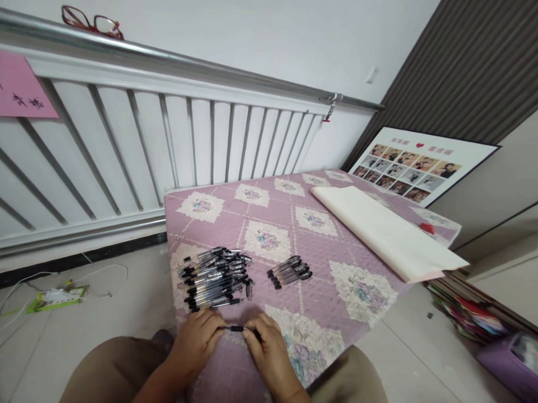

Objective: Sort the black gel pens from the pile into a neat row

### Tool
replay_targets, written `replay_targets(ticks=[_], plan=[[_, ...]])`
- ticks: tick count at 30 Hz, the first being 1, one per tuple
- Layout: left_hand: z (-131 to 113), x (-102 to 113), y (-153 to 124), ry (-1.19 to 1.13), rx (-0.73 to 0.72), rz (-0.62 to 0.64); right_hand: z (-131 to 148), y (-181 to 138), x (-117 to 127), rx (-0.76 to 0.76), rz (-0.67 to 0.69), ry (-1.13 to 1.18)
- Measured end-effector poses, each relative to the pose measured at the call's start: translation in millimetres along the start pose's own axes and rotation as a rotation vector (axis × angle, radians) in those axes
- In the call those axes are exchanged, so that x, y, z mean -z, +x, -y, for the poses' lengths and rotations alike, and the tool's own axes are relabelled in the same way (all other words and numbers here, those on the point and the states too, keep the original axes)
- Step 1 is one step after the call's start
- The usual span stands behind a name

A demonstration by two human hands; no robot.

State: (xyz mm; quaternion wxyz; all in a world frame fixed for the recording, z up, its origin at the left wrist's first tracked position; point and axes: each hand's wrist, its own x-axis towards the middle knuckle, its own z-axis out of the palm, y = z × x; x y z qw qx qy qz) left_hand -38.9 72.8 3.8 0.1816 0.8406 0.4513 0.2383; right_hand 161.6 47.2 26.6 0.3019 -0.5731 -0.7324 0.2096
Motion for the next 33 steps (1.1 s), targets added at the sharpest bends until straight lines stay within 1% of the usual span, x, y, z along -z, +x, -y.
replay_targets(ticks=[3,6,12,16,21,29,33], plan=[[0.0,0.2,0.4,0.005,-0.005,0.001,1.6,0.5,0.7,0.018,-0.012,-0.004],[0.0,0.9,0.9,0.004,-0.013,0.003,1.1,-0.2,0.8,0.006,-0.045,0.024],[-0.8,1.7,0.5,0.012,-0.008,0.003,1.4,0.0,0.9,0.035,-0.030,-0.006],[-0.7,1.5,0.8,0.002,-0.006,0.008,2.6,0.4,1.0,0.008,-0.051,0.000],[-0.3,0.7,0.8,0.004,-0.007,0.000,3.7,1.5,1.0,0.019,-0.012,-0.007],[-0.8,2.3,1.0,-0.013,0.001,0.022,3.6,1.5,1.0,0.032,-0.025,0.021],[0.7,0.6,0.8,-0.023,0.000,0.018,3.7,1.1,0.7,0.025,-0.053,0.019]])
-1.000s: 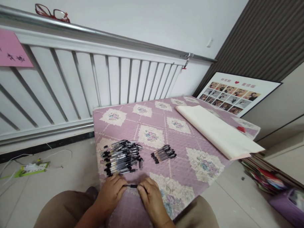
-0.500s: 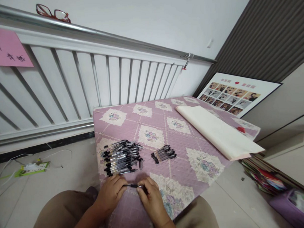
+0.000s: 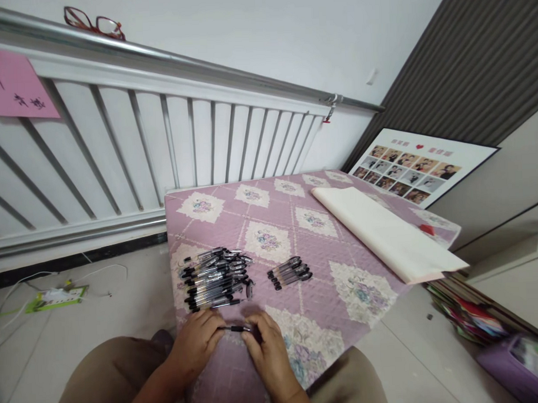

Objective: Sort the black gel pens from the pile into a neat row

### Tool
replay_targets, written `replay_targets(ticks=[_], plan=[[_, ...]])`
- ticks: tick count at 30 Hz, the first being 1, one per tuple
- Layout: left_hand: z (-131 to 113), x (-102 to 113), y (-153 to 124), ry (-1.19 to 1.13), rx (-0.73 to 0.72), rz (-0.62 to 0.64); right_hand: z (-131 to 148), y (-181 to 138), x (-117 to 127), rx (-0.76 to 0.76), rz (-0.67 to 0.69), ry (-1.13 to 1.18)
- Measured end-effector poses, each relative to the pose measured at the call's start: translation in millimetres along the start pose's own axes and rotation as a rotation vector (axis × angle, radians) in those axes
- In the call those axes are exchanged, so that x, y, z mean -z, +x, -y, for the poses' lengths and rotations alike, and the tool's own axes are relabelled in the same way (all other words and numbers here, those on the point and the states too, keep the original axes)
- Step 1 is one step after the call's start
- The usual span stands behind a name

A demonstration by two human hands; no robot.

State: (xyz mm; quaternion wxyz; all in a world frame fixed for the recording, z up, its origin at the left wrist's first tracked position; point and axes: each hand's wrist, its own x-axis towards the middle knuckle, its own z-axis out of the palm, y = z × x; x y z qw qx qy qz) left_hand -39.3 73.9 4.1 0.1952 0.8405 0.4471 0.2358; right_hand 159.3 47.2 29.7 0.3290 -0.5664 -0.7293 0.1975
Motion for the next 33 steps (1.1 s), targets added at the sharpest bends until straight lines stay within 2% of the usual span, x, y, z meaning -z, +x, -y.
replay_targets(ticks=[18,23,29,33], plan=[[-1.5,0.9,0.3,0.020,0.007,0.005,-0.1,0.8,-0.4,0.016,0.011,-0.044],[-3.6,3.5,1.4,0.019,0.009,0.027,-2.4,0.0,-3.0,0.040,-0.025,-0.057],[-4.3,4.7,2.2,0.036,0.054,0.062,-13.7,6.0,-5.2,-0.167,-0.188,0.064],[-5.0,4.3,1.6,0.052,0.057,0.066,-23.3,28.4,-8.1,-0.251,-0.206,0.051]])
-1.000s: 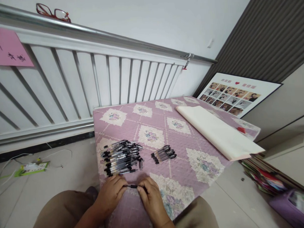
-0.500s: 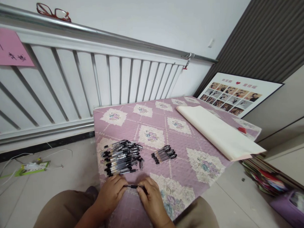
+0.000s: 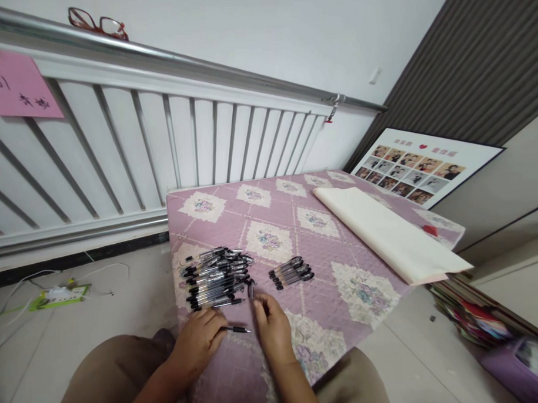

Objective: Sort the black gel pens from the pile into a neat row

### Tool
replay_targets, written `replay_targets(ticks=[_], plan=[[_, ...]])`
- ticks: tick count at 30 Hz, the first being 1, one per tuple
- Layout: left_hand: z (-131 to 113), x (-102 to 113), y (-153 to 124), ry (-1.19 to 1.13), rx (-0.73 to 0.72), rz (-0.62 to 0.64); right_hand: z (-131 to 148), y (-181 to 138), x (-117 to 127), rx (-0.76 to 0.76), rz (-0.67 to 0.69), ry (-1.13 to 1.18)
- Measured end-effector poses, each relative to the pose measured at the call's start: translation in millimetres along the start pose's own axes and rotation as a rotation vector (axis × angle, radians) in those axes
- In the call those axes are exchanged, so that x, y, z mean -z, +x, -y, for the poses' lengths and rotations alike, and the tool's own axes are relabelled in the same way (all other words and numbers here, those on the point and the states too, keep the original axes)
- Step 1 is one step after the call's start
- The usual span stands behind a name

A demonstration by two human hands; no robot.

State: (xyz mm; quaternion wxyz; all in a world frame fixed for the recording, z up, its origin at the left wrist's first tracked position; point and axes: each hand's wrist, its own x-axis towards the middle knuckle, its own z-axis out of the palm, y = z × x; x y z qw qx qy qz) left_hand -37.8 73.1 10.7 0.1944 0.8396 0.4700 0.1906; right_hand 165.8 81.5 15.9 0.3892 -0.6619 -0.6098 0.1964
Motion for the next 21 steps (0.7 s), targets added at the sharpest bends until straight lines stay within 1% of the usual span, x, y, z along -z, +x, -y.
replay_targets(ticks=[5,10,14,18,21], plan=[[-1.5,1.2,0.3,0.010,-0.005,0.018,6.7,27.4,-10.3,-0.048,-0.032,-0.120],[-3.9,4.4,1.5,0.008,-0.005,0.022,10.8,39.4,-12.5,-0.072,0.021,-0.198],[-5.5,5.8,2.0,0.009,0.002,0.026,4.9,40.4,-7.8,-0.050,0.051,-0.155],[-7.0,7.4,2.1,0.003,0.019,0.031,-2.8,33.3,-0.7,-0.018,0.057,-0.086],[-7.3,8.6,1.8,0.003,0.024,0.037,-7.2,22.6,3.6,-0.046,-0.006,0.049]])
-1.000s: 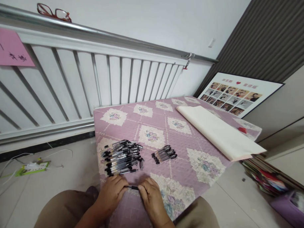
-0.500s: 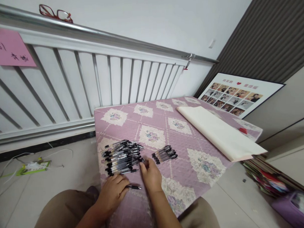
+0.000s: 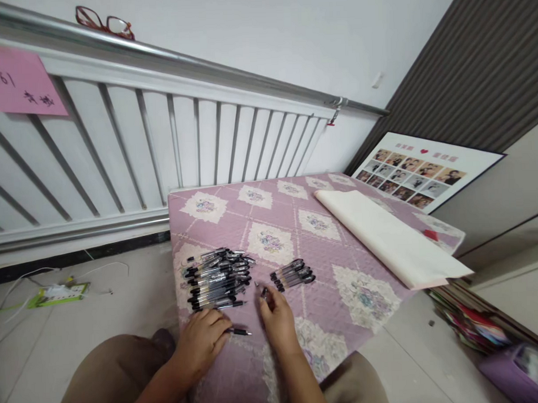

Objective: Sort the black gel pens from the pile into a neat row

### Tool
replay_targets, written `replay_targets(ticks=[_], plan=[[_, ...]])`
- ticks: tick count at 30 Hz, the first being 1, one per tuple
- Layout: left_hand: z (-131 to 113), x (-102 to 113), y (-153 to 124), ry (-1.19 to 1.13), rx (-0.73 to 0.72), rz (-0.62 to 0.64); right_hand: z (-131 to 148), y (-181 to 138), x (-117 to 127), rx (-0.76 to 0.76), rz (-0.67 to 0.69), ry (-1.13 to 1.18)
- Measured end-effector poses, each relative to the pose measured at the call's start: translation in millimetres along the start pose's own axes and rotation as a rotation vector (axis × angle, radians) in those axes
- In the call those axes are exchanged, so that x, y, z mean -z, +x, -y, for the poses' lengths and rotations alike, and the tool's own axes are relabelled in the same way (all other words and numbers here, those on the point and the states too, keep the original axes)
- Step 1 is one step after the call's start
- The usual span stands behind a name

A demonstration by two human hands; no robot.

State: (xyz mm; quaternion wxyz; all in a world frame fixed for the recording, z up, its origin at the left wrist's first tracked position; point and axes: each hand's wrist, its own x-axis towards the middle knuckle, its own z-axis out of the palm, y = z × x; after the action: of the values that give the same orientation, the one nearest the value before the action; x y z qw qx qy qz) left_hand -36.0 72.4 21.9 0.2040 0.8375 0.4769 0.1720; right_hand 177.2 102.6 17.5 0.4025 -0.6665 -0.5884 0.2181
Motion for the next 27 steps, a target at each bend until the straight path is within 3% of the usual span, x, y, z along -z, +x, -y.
replay_targets(ticks=[4,9,15,21,27], plan=[[0.0,-0.3,-0.8,0.008,0.009,-0.011,-4.4,-19.0,3.7,-0.190,-0.094,0.370],[-0.5,-2.7,-0.6,0.038,0.031,-0.030,-10.0,-42.7,7.5,-0.309,-0.009,0.610],[0.3,-4.8,0.0,0.066,0.039,-0.052,-11.3,-51.0,8.7,-0.232,0.092,0.536],[1.4,-5.7,0.2,0.067,0.044,-0.050,-0.5,-47.8,10.0,-0.131,0.122,0.374],[0.8,-3.5,0.3,0.060,0.044,-0.051,12.9,-46.9,14.1,-0.058,0.240,0.215]])
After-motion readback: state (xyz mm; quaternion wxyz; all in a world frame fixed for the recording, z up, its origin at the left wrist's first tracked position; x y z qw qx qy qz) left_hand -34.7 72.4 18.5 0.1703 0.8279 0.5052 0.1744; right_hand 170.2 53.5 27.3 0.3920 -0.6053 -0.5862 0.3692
